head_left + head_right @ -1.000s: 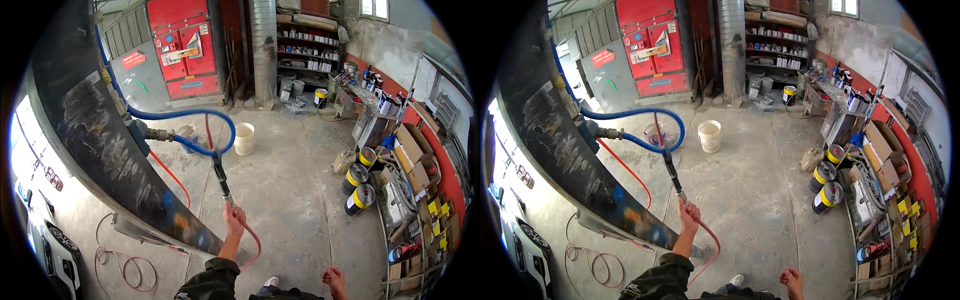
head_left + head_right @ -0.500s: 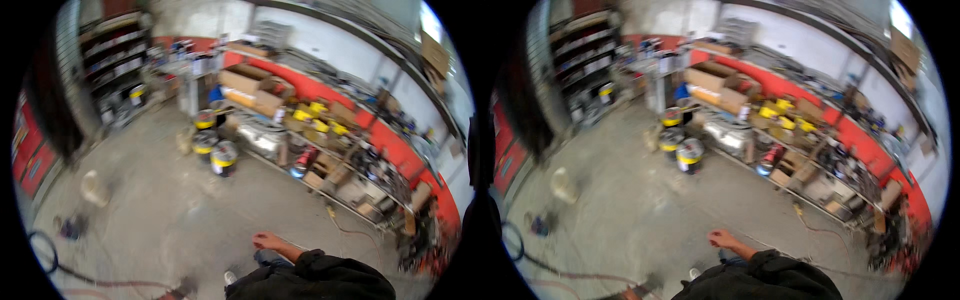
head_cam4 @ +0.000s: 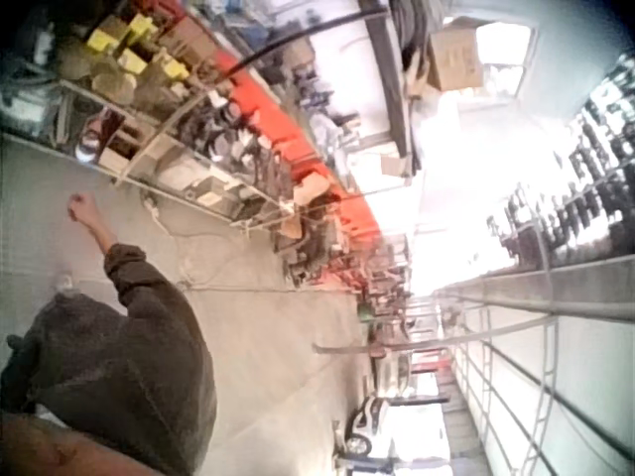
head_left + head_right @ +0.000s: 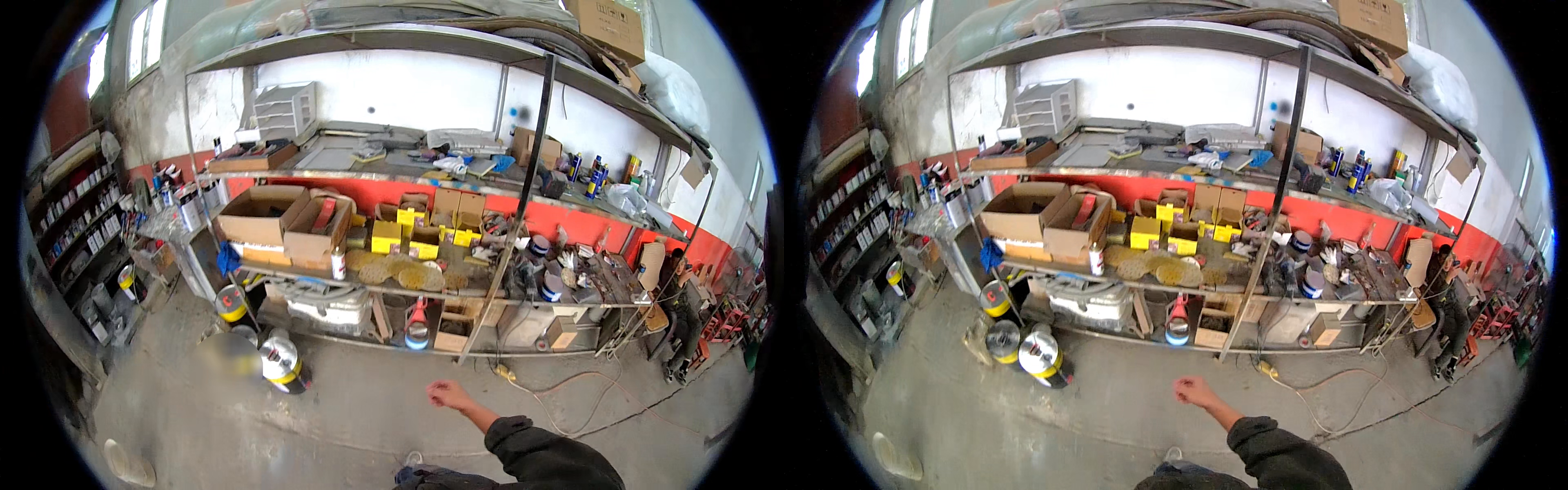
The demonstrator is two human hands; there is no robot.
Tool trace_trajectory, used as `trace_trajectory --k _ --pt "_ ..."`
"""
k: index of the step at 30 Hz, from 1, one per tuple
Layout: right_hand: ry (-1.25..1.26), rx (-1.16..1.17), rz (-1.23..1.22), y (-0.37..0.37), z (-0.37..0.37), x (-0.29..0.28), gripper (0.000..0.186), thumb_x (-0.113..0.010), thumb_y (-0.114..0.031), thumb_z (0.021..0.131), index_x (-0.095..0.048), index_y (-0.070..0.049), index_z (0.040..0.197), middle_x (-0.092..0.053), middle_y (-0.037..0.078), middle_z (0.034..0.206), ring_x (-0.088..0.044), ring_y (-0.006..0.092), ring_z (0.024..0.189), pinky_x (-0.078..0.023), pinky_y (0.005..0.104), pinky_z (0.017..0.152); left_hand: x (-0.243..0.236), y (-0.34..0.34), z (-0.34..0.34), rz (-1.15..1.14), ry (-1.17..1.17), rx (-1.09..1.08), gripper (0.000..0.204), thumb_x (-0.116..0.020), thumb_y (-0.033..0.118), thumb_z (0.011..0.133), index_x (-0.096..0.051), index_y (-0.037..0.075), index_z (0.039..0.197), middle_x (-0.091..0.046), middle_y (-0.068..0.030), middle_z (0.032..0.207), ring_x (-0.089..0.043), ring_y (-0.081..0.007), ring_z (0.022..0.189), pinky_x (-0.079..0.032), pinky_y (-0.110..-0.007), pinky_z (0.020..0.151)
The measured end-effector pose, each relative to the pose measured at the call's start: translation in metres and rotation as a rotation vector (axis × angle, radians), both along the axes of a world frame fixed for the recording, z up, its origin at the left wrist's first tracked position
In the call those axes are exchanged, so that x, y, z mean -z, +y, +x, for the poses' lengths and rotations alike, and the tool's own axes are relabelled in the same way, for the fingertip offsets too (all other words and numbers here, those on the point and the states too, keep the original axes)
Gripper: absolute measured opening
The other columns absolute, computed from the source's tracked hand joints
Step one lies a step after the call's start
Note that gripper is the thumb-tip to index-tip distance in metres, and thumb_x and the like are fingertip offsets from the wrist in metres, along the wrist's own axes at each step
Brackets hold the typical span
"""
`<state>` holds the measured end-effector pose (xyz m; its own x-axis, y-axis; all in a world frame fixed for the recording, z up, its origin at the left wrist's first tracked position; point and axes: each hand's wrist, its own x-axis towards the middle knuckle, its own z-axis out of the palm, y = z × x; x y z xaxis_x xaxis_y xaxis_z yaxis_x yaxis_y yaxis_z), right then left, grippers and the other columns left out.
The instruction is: The person retrieves a yellow sanding block and a black car part, then sits on the floor to sand the part over a bucket. The person repeatedly rubs the sanding block against the black part, occasionally rinsing the block in the bucket.
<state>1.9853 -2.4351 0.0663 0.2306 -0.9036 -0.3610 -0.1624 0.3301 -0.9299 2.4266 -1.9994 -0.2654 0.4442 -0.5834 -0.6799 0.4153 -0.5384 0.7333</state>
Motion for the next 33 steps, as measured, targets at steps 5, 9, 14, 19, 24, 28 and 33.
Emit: trace_trajectory --k 5,9,14,19,24,28,33 --pt "0.177 0.069 -0.426 -0.177 -0.071 -0.102 0.02 -0.064 -0.016 0.093 -0.063 -0.001 0.107 -0.066 0.004 0.082 -0.063 0.0119 0.071 -0.052 0.0271 0.064 0.002 -0.208 0.059 -0.138 -0.417 0.322 0.027 -0.056 0.031 0.091 -0.059 0.007 0.081 -0.061 -0.0074 0.07 -0.056 -0.0219 0.067 -0.046 -0.04 0.057" --pt "0.289 0.22 -0.705 -0.295 -0.114 -0.21 0.022 -0.068 -0.014 0.089 -0.065 0.0 0.106 -0.068 0.006 0.086 -0.063 0.0127 0.072 -0.052 0.0293 0.068 0.001 -0.376 0.015 -0.259 -0.302 0.24 0.033 -0.055 0.033 0.095 -0.062 0.003 0.106 -0.068 -0.0092 0.086 -0.062 -0.0215 0.074 -0.052 -0.037 0.062" --pt "0.474 0.359 -1.001 -0.42 -0.16 -0.304 0.022 -0.069 -0.013 0.086 -0.066 0.0 0.104 -0.069 0.006 0.084 -0.062 0.0134 0.07 -0.051 0.0285 0.068 -0.001 -0.532 -0.074 -0.249 -0.204 0.568 0.037 -0.061 0.029 0.095 -0.059 0.0 0.118 -0.069 -0.013 0.097 -0.066 -0.0214 0.08 -0.054 -0.034 0.063" --pt "0.981 0.321 -1.089 -0.525 -0.148 -0.361 0.025 -0.068 -0.011 0.084 -0.068 -0.009 0.109 -0.07 0.014 0.108 -0.07 0.029 0.09 -0.054 0.0385 0.079 0.016 -0.647 -0.099 -0.392 -0.227 0.684 0.036 -0.063 0.029 0.094 -0.06 0.001 0.116 -0.069 -0.0143 0.094 -0.068 -0.0225 0.083 -0.054 -0.034 0.064" --pt "1.442 0.131 -0.959 -0.603 -0.148 -0.364 0.046 -0.072 -0.008 0.08 -0.06 -0.014 0.124 -0.056 0.012 0.132 -0.06 0.0335 0.113 -0.051 0.0437 0.093 -0.046 -0.776 -0.104 -0.303 -0.353 0.964 0.046 -0.066 0.034 0.09 -0.061 0.003 0.123 -0.07 -0.019 0.106 -0.066 -0.0331 0.094 -0.051 -0.048 0.085" --pt "1.412 -0.089 -1.012 -0.647 -0.118 -0.37 0.048 -0.074 -0.006 0.076 -0.058 -0.016 0.121 -0.056 0.009 0.126 -0.056 0.0337 0.116 -0.051 0.0446 0.092 -0.108 -0.844 -0.081 -0.32 -0.368 0.861 0.017 -0.067 0.015 0.085 -0.068 0.001 0.095 -0.07 -0.0102 0.073 -0.068 -0.0164 0.068 -0.056 -0.031 0.068" --pt "1.47 -0.021 -1.072 -0.663 -0.129 -0.388 0.038 -0.074 -0.01 0.074 -0.06 -0.012 0.11 -0.061 0.01 0.107 -0.06 0.0344 0.104 -0.05 0.0432 0.086 -0.219 -0.926 -0.126 -0.389 -0.172 0.904 0.018 -0.066 0.012 0.089 -0.065 -0.002 0.1 -0.072 -0.0102 0.085 -0.07 -0.0172 0.076 -0.055 -0.027 0.07"
